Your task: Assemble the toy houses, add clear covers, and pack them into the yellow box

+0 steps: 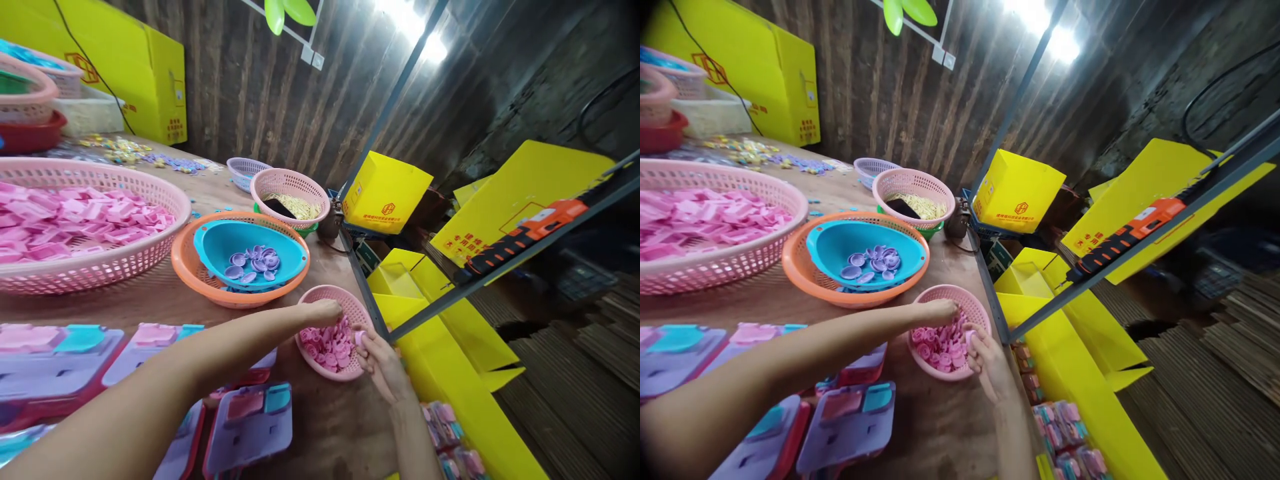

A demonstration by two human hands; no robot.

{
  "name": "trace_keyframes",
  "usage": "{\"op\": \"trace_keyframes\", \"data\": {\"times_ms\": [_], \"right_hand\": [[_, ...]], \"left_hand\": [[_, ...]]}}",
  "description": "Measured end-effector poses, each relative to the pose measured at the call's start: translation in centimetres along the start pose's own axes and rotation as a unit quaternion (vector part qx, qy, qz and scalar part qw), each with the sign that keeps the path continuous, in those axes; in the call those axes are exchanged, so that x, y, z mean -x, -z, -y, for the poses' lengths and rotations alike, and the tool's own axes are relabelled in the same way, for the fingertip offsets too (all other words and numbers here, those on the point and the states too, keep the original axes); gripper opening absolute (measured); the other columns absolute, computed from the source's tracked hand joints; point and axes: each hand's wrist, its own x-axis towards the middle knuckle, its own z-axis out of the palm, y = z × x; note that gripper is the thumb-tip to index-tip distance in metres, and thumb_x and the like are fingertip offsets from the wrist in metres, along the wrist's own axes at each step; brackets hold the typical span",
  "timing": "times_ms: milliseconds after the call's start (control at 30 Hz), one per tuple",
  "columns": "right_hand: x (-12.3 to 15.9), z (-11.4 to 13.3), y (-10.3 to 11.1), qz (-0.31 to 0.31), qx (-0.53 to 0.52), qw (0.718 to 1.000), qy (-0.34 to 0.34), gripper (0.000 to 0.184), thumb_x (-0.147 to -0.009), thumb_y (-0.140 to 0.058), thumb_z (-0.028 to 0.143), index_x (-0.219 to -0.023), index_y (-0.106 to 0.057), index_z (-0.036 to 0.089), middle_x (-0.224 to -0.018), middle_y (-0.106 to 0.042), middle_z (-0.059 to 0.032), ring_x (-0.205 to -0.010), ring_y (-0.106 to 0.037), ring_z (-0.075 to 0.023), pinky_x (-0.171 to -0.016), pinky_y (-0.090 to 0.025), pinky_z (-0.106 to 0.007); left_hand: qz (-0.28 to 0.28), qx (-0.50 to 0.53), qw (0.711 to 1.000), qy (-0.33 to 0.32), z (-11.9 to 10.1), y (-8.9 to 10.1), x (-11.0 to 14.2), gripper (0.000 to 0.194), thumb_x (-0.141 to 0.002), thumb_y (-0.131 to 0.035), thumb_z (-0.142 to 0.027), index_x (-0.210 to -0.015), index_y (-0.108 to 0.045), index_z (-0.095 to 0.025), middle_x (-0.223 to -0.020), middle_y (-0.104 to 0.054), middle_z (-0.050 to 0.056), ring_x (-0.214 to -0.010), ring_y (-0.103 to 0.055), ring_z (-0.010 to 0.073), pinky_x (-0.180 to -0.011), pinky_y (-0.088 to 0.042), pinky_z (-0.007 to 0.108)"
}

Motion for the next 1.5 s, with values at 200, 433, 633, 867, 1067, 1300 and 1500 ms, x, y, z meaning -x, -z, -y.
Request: {"op": "trace_keyframes", "data": {"times_ms": [200,433,633,867,1067,1300,1500], "right_hand": [[0.8,-0.9,-1.3,-0.022,0.058,0.998,0.029,0.030,-0.082,-0.059,0.035,-0.109,-0.050,0.025,-0.079,-0.047,0.0034,-0.049,-0.023,-0.0025,-0.041,-0.018,-0.017],[-0.3,-0.5,-8.7,0.137,0.268,0.947,0.111,0.024,-0.084,-0.053,0.030,-0.107,-0.057,0.025,-0.107,-0.049,-0.0046,-0.068,-0.050,-0.0105,-0.054,-0.041,-0.023],[-1.6,-2.1,-13.0,0.191,0.449,0.846,0.214,0.030,-0.077,-0.060,0.015,-0.105,-0.059,0.024,-0.088,-0.054,-0.0008,-0.079,-0.052,-0.0147,-0.073,-0.042,-0.028],[-3.6,-3.8,-13.6,0.186,0.493,0.797,0.294,0.014,-0.080,-0.055,0.015,-0.093,-0.059,0.021,-0.091,-0.053,-0.0032,-0.085,-0.054,-0.0164,-0.076,-0.045,-0.029],[-4.4,-5.1,-13.5,0.162,0.463,0.804,0.335,0.024,-0.089,-0.046,0.026,-0.107,-0.062,0.026,-0.097,-0.057,-0.0065,-0.092,-0.057,-0.0189,-0.083,-0.049,-0.035],[-4.4,-7.2,-12.4,0.149,0.464,0.794,0.362,0.028,-0.090,-0.045,0.028,-0.113,-0.061,0.029,-0.099,-0.063,-0.0075,-0.098,-0.058,-0.0215,-0.090,-0.047,-0.040],[-4.5,-7.3,-12.3,0.154,0.504,0.749,0.401,0.028,-0.091,-0.042,0.023,-0.113,-0.060,0.026,-0.095,-0.063,-0.0077,-0.094,-0.058,-0.0204,-0.084,-0.048,-0.037]], "left_hand": [[-0.065,0.239,0.967,0.065,-1.6,5.4,4.9,0.022,-0.084,-0.049,-0.021,-0.102,-0.057,-0.012,-0.077,-0.062,0.004,-0.065,-0.058,0.0113,-0.063,-0.047,0.023],[-0.101,0.654,0.736,0.144,-3.5,10.9,18.5,0.035,-0.079,-0.062,-0.020,-0.113,-0.057,-0.017,-0.085,-0.059,0.003,-0.068,-0.057,0.0068,-0.067,-0.046,0.019],[-0.176,0.619,0.737,0.208,-3.5,11.1,27.5,0.029,-0.075,-0.069,-0.031,-0.099,-0.061,-0.017,-0.086,-0.062,0.003,-0.074,-0.061,0.0110,-0.073,-0.047,0.024],[-0.180,0.428,0.849,0.253,-2.2,10.2,32.7,0.033,-0.066,-0.074,-0.039,-0.085,-0.063,-0.014,-0.079,-0.066,0.003,-0.069,-0.057,0.0118,-0.062,-0.040,0.022],[-0.160,0.383,0.878,0.239,-1.2,7.7,32.8,0.036,-0.063,-0.075,-0.040,-0.085,-0.066,-0.014,-0.076,-0.067,0.002,-0.070,-0.059,0.0139,-0.064,-0.042,0.022],[-0.189,0.368,0.875,0.251,-2.0,6.6,32.5,0.039,-0.069,-0.069,-0.042,-0.095,-0.070,-0.014,-0.085,-0.069,0.005,-0.078,-0.063,0.0178,-0.070,-0.048,0.026],[-0.243,0.480,0.801,0.264,-2.2,6.4,32.2,0.042,-0.064,-0.072,-0.045,-0.085,-0.071,-0.009,-0.080,-0.070,0.007,-0.073,-0.065,0.0177,-0.076,-0.052,0.032]]}}
